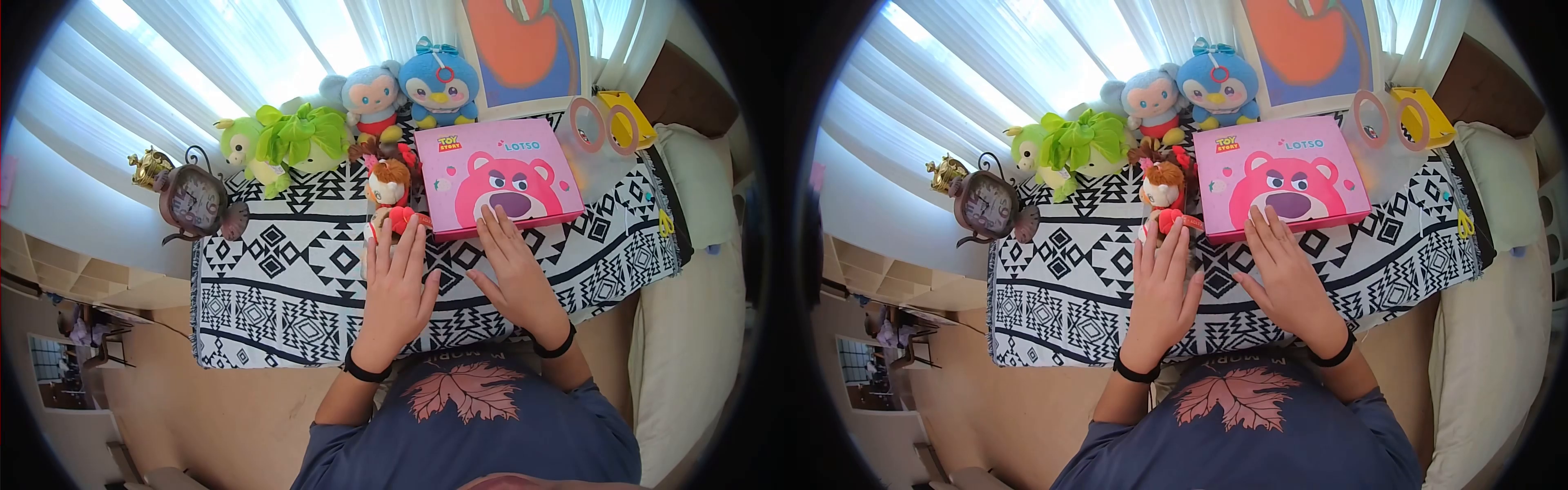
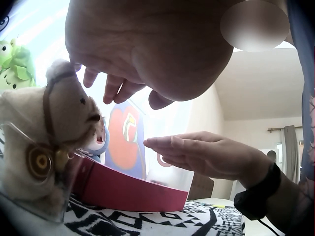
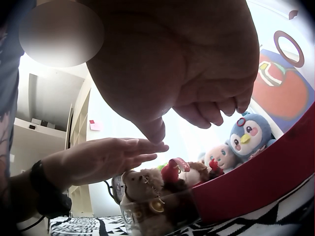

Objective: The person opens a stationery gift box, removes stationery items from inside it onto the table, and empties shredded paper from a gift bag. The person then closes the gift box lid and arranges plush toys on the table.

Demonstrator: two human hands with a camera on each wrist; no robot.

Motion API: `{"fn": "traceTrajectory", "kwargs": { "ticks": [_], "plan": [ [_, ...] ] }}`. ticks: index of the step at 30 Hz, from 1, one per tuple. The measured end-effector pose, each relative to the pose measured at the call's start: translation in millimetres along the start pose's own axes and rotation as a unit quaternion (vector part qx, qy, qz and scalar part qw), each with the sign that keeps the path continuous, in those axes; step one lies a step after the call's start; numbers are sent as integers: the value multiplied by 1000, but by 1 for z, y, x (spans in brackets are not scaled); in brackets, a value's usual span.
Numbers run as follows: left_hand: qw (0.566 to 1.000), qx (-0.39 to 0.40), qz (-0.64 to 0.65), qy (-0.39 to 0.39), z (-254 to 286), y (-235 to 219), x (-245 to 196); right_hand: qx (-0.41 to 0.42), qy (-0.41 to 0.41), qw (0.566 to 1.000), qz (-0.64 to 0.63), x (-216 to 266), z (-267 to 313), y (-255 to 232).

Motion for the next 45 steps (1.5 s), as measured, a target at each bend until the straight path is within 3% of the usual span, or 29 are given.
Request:
{"fn": "traceTrajectory", "kwargs": {
  "ticks": [22, 24, 25, 27, 29, 31, 33, 34, 38, 41, 43, 45],
  "plan": [
    [999, -35, 28, -13, 10, -15, 2, 0, -23, 999, -25, 10, 2, 0],
    [998, -55, 38, -16, 14, -19, 8, 42, 3, 995, -88, 8, 2, 6],
    [991, -92, 89, -39, 19, -23, 18, 42, 2, 995, -86, 10, -2, 3],
    [980, -129, 139, -63, 29, -21, 38, 223, 191, 930, -220, 4, -5, 21],
    [914, -181, 282, -227, 46, -10, 78, 223, 181, 925, -250, 6, -10, 32],
    [905, -199, 282, -251, 54, 0, 95, 223, 169, 919, -278, 11, -14, 47],
    [848, -180, 379, -324, 65, 29, 117, 120, 50, 949, -287, 25, -22, 49],
    [833, -153, 415, -333, 61, 30, 113, 117, 16, 965, -236, 30, -26, 60],
    [821, -96, 444, -345, 66, 51, 121, 147, 36, 957, -249, 38, -35, 83],
    [783, -78, 495, -370, 68, 56, 125, 92, 20, 958, -271, 47, -47, 90],
    [784, -76, 486, -380, 75, 62, 135, 111, 87, 954, -266, 49, -51, 89],
    [786, -73, 476, -388, 84, 62, 135, 97, 75, 959, -255, 55, -48, 88]
  ]
}}
Point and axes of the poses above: each hand's wrist, its own z-axis away from the middle knuckle, its own y-axis out of the palm, x = y × z, the point moved 6 cm from there along -z, towards the middle knuckle, and after that the axes turned 3 degrees about -x, right-handed, at the moved point
